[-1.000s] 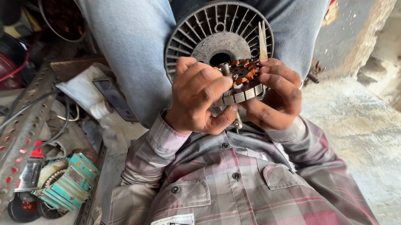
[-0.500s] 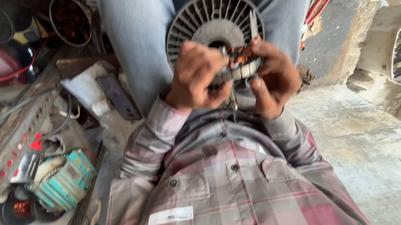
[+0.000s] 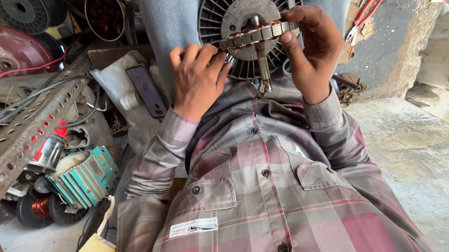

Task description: The person repairs a motor rotor by adjusting copper windings and securing them with a screwdriver and pliers. They manipulate the windings and use tools to tighten connections while seated on the floor.

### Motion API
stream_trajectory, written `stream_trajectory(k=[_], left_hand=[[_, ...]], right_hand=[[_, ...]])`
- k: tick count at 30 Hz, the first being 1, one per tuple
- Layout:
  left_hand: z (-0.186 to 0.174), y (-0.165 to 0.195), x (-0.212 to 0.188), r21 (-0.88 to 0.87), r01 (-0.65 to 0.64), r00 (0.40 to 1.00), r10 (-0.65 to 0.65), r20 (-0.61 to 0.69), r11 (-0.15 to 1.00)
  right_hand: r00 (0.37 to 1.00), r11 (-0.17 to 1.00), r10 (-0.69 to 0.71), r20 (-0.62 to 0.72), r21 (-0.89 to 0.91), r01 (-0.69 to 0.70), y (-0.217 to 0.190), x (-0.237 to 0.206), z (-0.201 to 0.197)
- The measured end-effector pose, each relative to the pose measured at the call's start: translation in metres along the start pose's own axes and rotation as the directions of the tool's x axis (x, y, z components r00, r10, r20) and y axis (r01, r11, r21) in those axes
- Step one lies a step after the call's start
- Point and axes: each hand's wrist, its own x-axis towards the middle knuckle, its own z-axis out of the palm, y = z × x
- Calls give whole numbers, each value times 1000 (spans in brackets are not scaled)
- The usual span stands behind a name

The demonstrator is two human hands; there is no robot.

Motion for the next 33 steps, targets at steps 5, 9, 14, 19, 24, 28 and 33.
stream_trajectory(k=[5, 9, 14, 19, 24, 28, 33], left_hand=[[10, 7, -4, -22, 111, 994, -111, -11, 994], [11, 11, -11, -109, 112, 991, -119, -63, 988], [3, 45, 12, -112, -275, 909, 220, -354, 955], [-11, 69, 70, -302, -257, 948, 179, -263, 918], [-25, 75, 81, -306, -248, 965, 207, -161, 919], [-30, 73, 76, -398, -244, 969, 212, -124, 884], [-26, 77, 74, -375, -189, 982, 170, -84, 908]], right_hand=[[1000, 1000, -13, 15, 23, 12, -5, 1, -2], [999, 1000, 1, 36, -4, -1, -12, 2, -6], [974, 848, -224, -19, -497, 185, -10, -7, -8], [994, 984, 98, -53, 156, -88, -4, -26, -12], [980, 921, 200, -7, 342, -186, 2, -28, -25], [984, 933, 155, 92, 315, -177, -1, -25, -32], [998, 932, -4, 67, 363, -20, -12, -22, -24]])
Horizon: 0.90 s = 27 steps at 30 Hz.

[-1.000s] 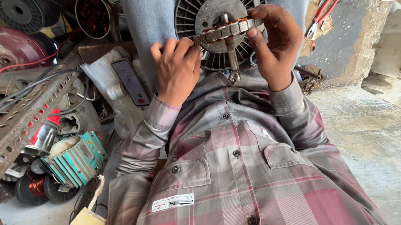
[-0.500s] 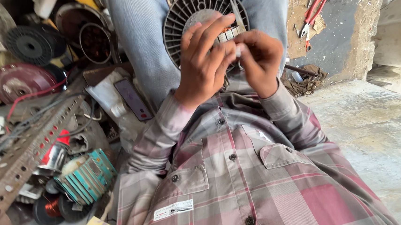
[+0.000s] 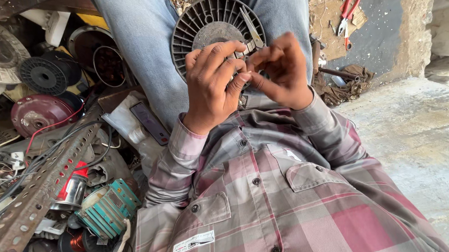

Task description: The person repairs a motor rotor by adjusting copper windings and securing them with a screwdriver and pliers. They manipulate the windings and use tools to tighten connections while seated on the floor.

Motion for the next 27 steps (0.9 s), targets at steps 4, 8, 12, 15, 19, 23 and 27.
stream_trajectory(k=[4, 8, 12, 15, 19, 23, 27], left_hand=[[3, -3, -6, -37, 55, 998, -55, 8, 998], [10, -31, -4, 91, -41, 991, 52, -121, 995], [13, -51, -17, -172, 81, 986, -105, -131, 982], [21, -54, -26, -332, 100, 967, -171, -191, 938], [19, -53, -29, -477, 130, 959, -233, -162, 869], [3, -52, -19, -457, 156, 978, -202, -53, 876], [-11, -51, -4, -420, 186, 982, -163, 92, 888]], right_hand=[[859, 644, -436, 268, -575, 505, 4, 8, 9], [903, 586, -413, 115, -726, 360, 4, 3, 10], [934, 583, -347, 89, -760, 289, 4, 2, 6], [901, 542, -421, 109, -766, 346, 7, 7, 6], [883, 508, -410, 227, -748, 428, 7, 16, 7], [860, 466, -363, 359, -729, 501, 2, 25, 2], [845, 496, -283, 453, -685, 533, -8, 37, -7]])
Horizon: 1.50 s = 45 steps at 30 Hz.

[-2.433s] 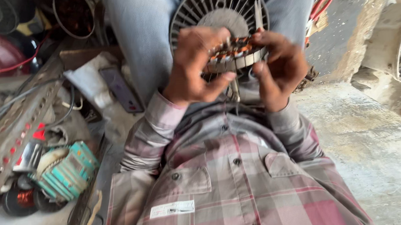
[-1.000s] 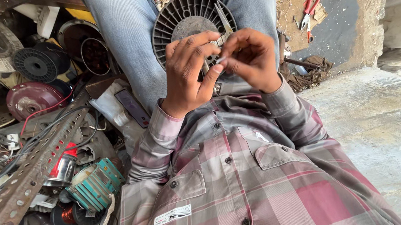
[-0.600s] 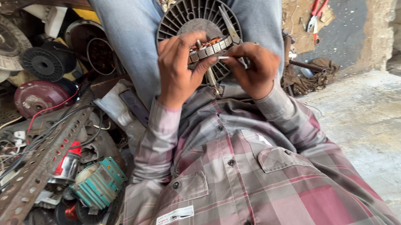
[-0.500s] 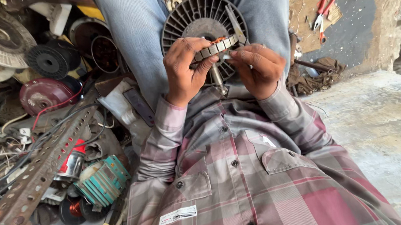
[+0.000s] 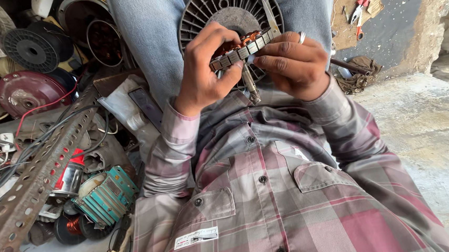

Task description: The person repairs a motor rotor by adjusting copper windings and securing them with a screwdriver and pliers. They manipulate the windings and use tools to tighten connections while seated on the floor.

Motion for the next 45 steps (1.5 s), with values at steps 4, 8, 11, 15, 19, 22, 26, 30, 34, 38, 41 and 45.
stream_trajectory(k=[4, 8, 11, 15, 19, 22, 26, 30, 34, 38, 41, 45], left_hand=[[-4, 3, 9, 6, 58, 994, -59, 91, 998], [-8, 0, 11, -43, 55, 992, -49, 119, 998], [-8, -3, 13, -47, 64, 990, -57, 128, 997], [-8, -5, 13, -53, 78, 987, -70, 142, 996], [-9, -5, 13, -52, 74, 986, -65, 154, 996], [-10, -6, 13, -57, 69, 985, -59, 165, 996], [-10, -7, 12, -57, 91, 981, -80, 179, 994], [-9, -10, 10, -45, 6, 988, 1, 157, 999], [-4, -13, 8, -27, -54, 995, 56, 85, 998], [-2, -12, 5, 3, 8, 1000, -8, 25, 1000], [-2, -13, 5, 19, 0, 1000, -1, 21, 1000], [4, -13, -4, -25, 22, 1000, -22, -20, 999]], right_hand=[[998, 1000, 30, 48, 5, -31, -3, 4, -4], [995, 995, 95, -34, 13, -95, -13, 4, 6], [991, 993, 121, -55, 1, -121, -17, 4, 10], [990, 992, 123, -68, -12, -124, -20, 7, 9], [989, 990, 131, -65, -47, -134, -22, 9, 9], [990, 992, 112, -87, -53, -117, -24, 9, 13], [989, 990, 92, -117, -91, -103, -25, 11, 18], [994, 988, 82, -75, -121, -91, -26, 13, 15], [994, 990, 86, -63, -105, -92, -27, 12, 12], [998, 988, 68, -19, -138, -70, -25, 11, 11], [997, 992, 81, -8, -101, -81, -23, 10, 9], [949, 953, 301, -89, -10, -303, -33, 2, 13]])
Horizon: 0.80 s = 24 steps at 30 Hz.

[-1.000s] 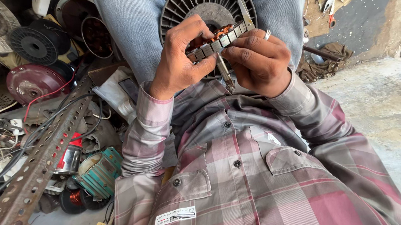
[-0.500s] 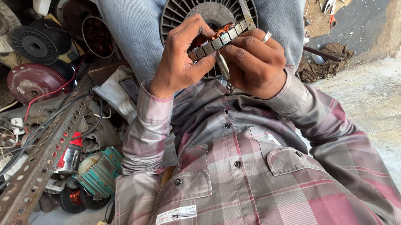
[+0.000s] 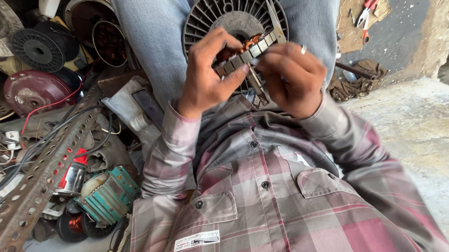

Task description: The person repairs a motor rotor by adjusting copper windings and securing them with a screwdriver and pliers. They manipulate the windings and use tools to tighten connections while seated on the floor.

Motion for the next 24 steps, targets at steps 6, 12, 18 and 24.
stream_trajectory(k=[6, 12, 18, 24], left_hand=[[25, 29, -40, -9, -27, 985, 25, -170, 1000], [1, 19, -14, 544, -170, 942, 297, -155, 821], [-3, -7, 14, 103, -85, 993, 94, -78, 991], [11, -3, 0, 136, -41, 983, 64, -169, 990]], right_hand=[[882, 664, 471, 2, 657, -357, -20, -31, 16], [911, 630, 401, 93, 694, -348, -2, -10, 18], [976, 973, 120, -181, 219, -79, 7, 20, 9], [958, 974, -181, -222, 92, 205, 32, 23, 11]])
